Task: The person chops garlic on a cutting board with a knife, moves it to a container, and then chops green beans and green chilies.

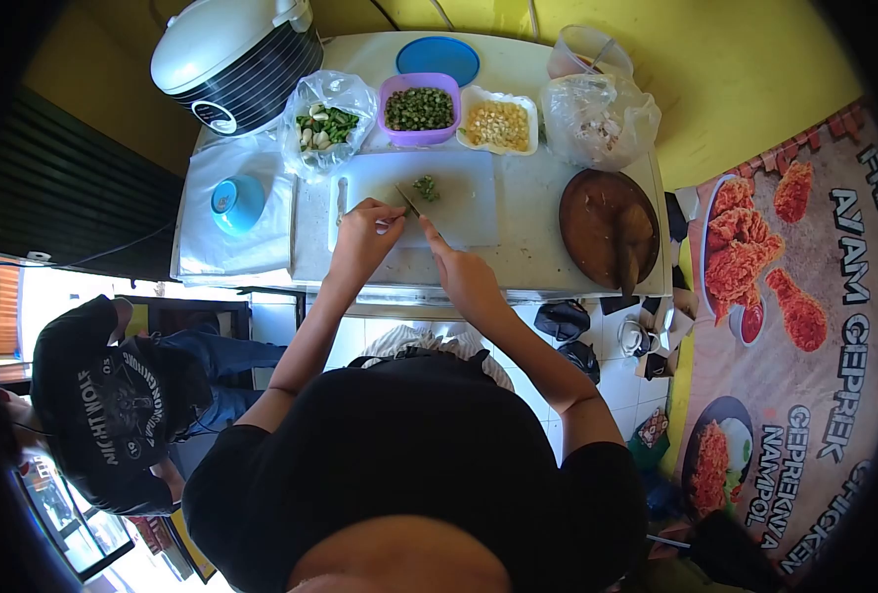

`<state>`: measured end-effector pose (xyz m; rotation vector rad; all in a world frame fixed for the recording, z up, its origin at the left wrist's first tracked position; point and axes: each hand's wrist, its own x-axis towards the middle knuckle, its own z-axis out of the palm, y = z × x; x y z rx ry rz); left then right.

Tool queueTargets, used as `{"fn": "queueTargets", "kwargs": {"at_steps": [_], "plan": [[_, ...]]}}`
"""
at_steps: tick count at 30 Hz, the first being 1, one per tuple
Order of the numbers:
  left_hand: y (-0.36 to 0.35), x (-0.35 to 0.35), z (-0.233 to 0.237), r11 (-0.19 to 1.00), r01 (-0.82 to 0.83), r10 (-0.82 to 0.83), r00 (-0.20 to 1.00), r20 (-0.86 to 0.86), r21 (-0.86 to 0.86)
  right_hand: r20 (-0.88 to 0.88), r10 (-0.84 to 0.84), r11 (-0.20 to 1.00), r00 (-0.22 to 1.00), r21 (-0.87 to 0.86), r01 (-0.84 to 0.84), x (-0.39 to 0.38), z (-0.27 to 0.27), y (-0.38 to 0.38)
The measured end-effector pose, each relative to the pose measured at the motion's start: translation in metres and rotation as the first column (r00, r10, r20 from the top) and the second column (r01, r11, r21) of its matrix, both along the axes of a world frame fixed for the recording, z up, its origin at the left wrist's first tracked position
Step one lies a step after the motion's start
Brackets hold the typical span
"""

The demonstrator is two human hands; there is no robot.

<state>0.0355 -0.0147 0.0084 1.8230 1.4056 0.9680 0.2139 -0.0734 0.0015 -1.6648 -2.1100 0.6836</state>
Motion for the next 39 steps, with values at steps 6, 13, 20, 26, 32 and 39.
{"fn": "queueTargets", "kwargs": {"at_steps": [6, 13, 20, 26, 32, 39], "plan": [[0.001, -0.003, 0.003, 0.998, -0.059, 0.058, 0.998, -0.027, -0.021, -0.309, 0.010, 0.999, 0.951, -0.032, -0.021, 0.014, 0.006, -0.002], [0.002, 0.000, -0.001, 0.997, -0.071, 0.073, 0.996, -0.043, 0.040, -0.347, -0.030, 0.996, 0.937, -0.090, -0.001, 0.010, 0.018, -0.005], [0.003, -0.001, -0.003, 0.997, -0.071, 0.071, 0.997, -0.018, 0.008, -0.237, -0.014, 0.997, 0.971, -0.079, -0.005, 0.008, 0.015, -0.005], [0.000, 0.000, 0.003, 0.994, -0.096, 0.097, 0.995, 0.031, -0.056, 0.099, 0.008, 1.000, 0.995, 0.009, -0.009, 0.001, 0.004, -0.010], [0.000, -0.002, -0.002, 0.997, -0.072, 0.071, 0.996, 0.049, 0.014, 0.296, 0.032, 0.999, 0.955, -0.043, -0.020, -0.009, 0.002, -0.008], [0.002, -0.004, 0.000, 0.997, -0.079, 0.079, 0.996, 0.043, -0.012, 0.068, 0.050, 0.999, 0.996, 0.007, -0.051, 0.001, 0.001, -0.002]]}}
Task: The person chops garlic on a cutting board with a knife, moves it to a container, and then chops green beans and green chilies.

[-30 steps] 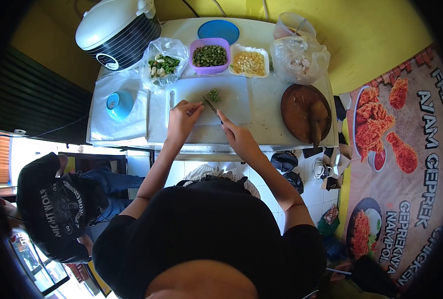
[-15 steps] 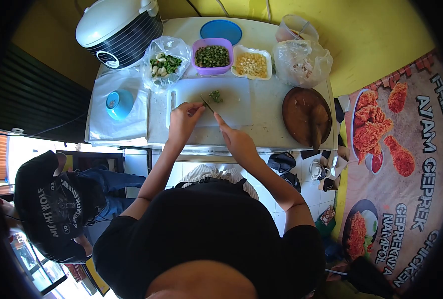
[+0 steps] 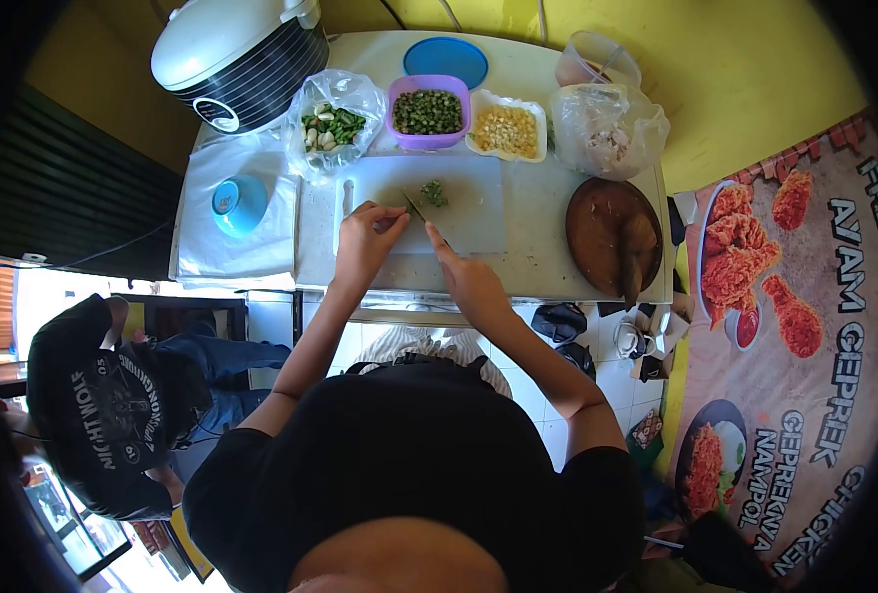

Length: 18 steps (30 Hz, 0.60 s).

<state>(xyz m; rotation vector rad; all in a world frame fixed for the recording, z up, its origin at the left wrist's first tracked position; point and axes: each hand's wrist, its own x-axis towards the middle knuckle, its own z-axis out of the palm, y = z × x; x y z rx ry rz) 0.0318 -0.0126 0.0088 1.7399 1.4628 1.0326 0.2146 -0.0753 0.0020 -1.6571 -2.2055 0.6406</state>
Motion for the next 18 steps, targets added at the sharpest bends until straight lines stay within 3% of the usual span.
{"fn": "queueTargets", "kwargs": {"at_steps": [2, 5, 11, 18], "plan": [[0.002, 0.000, -0.001, 1.000, -0.008, 0.008, 1.000, 0.011, -0.004, -0.202, -0.007, 1.000, 0.979, 0.009, 0.009, 0.005, -0.005, -0.002], [0.005, -0.001, -0.004, 0.999, -0.038, 0.038, 0.999, 0.025, -0.005, -0.312, -0.030, 1.000, 0.950, -0.004, 0.030, 0.011, -0.008, -0.010], [0.006, 0.001, -0.005, 0.999, -0.029, 0.029, 0.999, -0.018, 0.045, -0.363, -0.129, 0.987, 0.923, -0.142, 0.082, 0.007, 0.014, -0.008], [0.004, 0.001, -0.005, 0.999, -0.038, 0.038, 0.999, -0.007, 0.039, -0.322, -0.093, 0.991, 0.942, -0.117, 0.058, 0.005, 0.014, 0.000]]}}
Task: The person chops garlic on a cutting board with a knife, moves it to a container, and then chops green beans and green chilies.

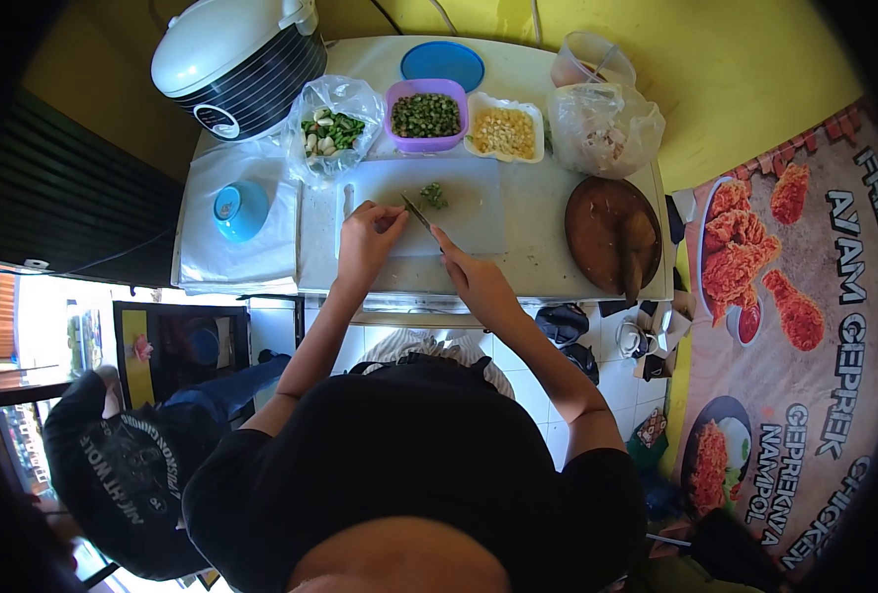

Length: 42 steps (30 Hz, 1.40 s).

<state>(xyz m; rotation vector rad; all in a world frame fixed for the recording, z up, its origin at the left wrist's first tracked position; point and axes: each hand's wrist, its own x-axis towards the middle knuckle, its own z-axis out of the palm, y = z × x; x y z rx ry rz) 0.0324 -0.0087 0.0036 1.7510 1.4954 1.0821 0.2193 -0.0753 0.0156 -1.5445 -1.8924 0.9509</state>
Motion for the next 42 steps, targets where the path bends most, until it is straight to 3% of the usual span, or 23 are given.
{"fn": "queueTargets", "kwargs": {"at_steps": [6, 9, 11, 18, 24, 26, 30, 32, 38, 42], "plan": [[0.000, -0.001, 0.003, 1.000, 0.006, -0.006, 1.000, -0.017, -0.014, 0.053, 0.062, 0.994, 0.997, 0.084, -0.066, 0.000, -0.010, 0.002], [0.000, -0.001, 0.002, 1.000, 0.010, -0.010, 1.000, -0.009, 0.005, 0.166, 0.057, 0.981, 0.985, 0.175, -0.086, -0.004, -0.012, 0.001], [-0.001, -0.001, 0.001, 1.000, 0.007, -0.007, 1.000, -0.010, 0.007, 0.432, 0.046, 0.985, 0.901, 0.131, -0.113, -0.010, -0.008, -0.002], [0.000, -0.002, 0.004, 1.000, -0.005, 0.006, 1.000, 0.007, -0.017, 0.625, 0.050, 0.986, 0.779, 0.095, -0.139, -0.022, -0.007, -0.003], [0.000, -0.005, 0.002, 0.999, 0.030, -0.031, 0.999, 0.020, 0.009, 0.448, 0.061, 0.994, 0.892, 0.056, -0.096, -0.019, -0.013, 0.008], [0.001, -0.007, 0.003, 0.999, 0.045, -0.046, 0.999, 0.016, 0.027, 0.227, 0.069, 0.985, 0.972, 0.140, -0.102, -0.012, -0.019, 0.009], [0.000, -0.007, 0.005, 1.000, 0.017, -0.017, 1.000, 0.007, -0.015, 0.127, 0.057, 0.992, 0.990, 0.105, -0.071, -0.004, -0.016, -0.001], [-0.002, -0.006, 0.004, 1.000, 0.005, -0.004, 1.000, 0.022, -0.007, -0.092, 0.027, 0.998, 0.995, 0.061, -0.021, 0.001, -0.022, -0.005], [-0.003, -0.004, 0.004, 1.000, -0.018, 0.018, 1.000, 0.014, -0.009, -0.114, 0.029, 0.998, 0.993, -0.050, -0.035, -0.005, 0.002, -0.008], [-0.004, -0.006, 0.005, 1.000, -0.004, 0.004, 1.000, 0.008, -0.006, -0.123, 0.038, 0.999, 0.992, 0.005, -0.038, -0.005, -0.002, -0.003]]}}
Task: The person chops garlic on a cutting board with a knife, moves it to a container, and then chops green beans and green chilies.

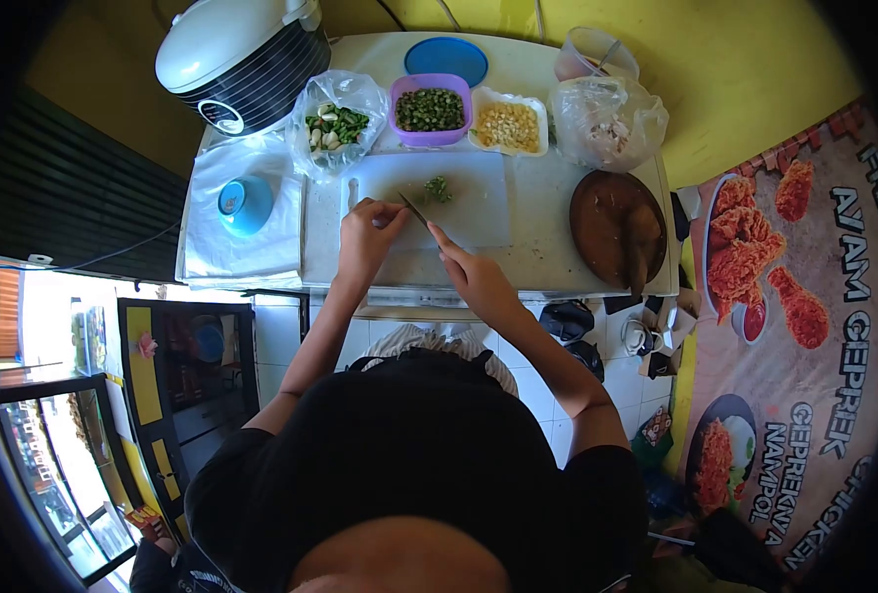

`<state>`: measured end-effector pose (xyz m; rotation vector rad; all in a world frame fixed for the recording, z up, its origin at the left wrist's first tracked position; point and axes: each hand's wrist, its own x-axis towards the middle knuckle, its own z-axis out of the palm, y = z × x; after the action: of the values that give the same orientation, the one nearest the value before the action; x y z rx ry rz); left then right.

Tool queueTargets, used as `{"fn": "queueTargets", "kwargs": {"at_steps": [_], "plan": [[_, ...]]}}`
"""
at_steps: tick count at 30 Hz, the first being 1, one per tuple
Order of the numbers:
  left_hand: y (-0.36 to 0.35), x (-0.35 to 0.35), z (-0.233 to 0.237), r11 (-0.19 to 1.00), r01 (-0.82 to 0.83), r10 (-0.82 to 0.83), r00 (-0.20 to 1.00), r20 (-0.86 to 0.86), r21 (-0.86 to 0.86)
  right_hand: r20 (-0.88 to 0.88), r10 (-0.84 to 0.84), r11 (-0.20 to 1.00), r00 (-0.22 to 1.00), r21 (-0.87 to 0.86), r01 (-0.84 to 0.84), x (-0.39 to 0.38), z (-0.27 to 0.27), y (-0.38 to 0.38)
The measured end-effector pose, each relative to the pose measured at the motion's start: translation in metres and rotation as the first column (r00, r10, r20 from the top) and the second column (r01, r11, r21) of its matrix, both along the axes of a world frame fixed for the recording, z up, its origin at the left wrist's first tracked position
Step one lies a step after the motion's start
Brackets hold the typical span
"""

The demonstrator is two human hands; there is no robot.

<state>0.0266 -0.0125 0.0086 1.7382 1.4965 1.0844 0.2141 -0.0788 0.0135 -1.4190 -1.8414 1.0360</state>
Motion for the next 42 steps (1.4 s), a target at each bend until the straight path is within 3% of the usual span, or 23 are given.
{"fn": "queueTargets", "kwargs": {"at_steps": [2, 6, 11, 18, 24, 26, 27, 29, 36, 42], "plan": [[0.000, 0.000, -0.001, 1.000, 0.009, -0.009, 1.000, 0.005, 0.005, 0.094, 0.034, 0.999, 0.995, -0.041, -0.031, 0.002, 0.011, 0.001], [0.000, -0.003, 0.003, 1.000, 0.016, -0.016, 1.000, 0.003, -0.025, 0.100, 0.033, 0.999, 0.994, 0.017, -0.035, 0.000, 0.009, 0.001], [0.001, -0.003, 0.001, 0.999, 0.009, -0.007, 0.999, 0.042, -0.047, 0.294, 0.039, 0.999, 0.955, 0.011, -0.044, -0.006, 0.007, 0.000], [0.002, -0.006, 0.004, 0.999, 0.035, -0.034, 0.999, 0.015, -0.040, 0.330, 0.025, 0.999, 0.944, 0.038, -0.039, -0.010, 0.003, 0.003], [0.007, -0.010, 0.005, 0.997, 0.049, -0.050, 0.999, -0.020, -0.053, 0.197, 0.015, 0.999, 0.980, 0.047, -0.025, -0.002, -0.009, -0.005], [0.008, -0.013, 0.005, 0.998, 0.047, -0.048, 0.998, -0.039, -0.041, 0.010, -0.005, 0.999, 1.000, 0.052, 0.004, 0.005, -0.020, -0.009], [0.009, -0.014, 0.005, 0.999, 0.031, -0.033, 0.997, -0.072, -0.038, 0.013, -0.013, 0.998, 1.000, 0.056, 0.012, 0.006, -0.015, -0.009], [0.011, -0.010, 0.007, 0.999, 0.020, -0.023, 0.995, -0.101, -0.028, -0.095, -0.036, 0.997, 0.995, -0.069, 0.030, 0.009, 0.001, -0.007], [0.020, 0.006, 0.002, 0.996, 0.084, -0.079, 0.976, -0.203, 0.019, -0.203, -0.152, 0.988, 0.967, -0.063, 0.142, 0.018, 0.009, 0.007], [0.012, 0.002, 0.018, 0.996, 0.088, -0.084, 0.985, -0.148, 0.021, -0.264, -0.182, 0.965, 0.947, -0.233, 0.120, 0.011, 0.018, 0.003]]}}
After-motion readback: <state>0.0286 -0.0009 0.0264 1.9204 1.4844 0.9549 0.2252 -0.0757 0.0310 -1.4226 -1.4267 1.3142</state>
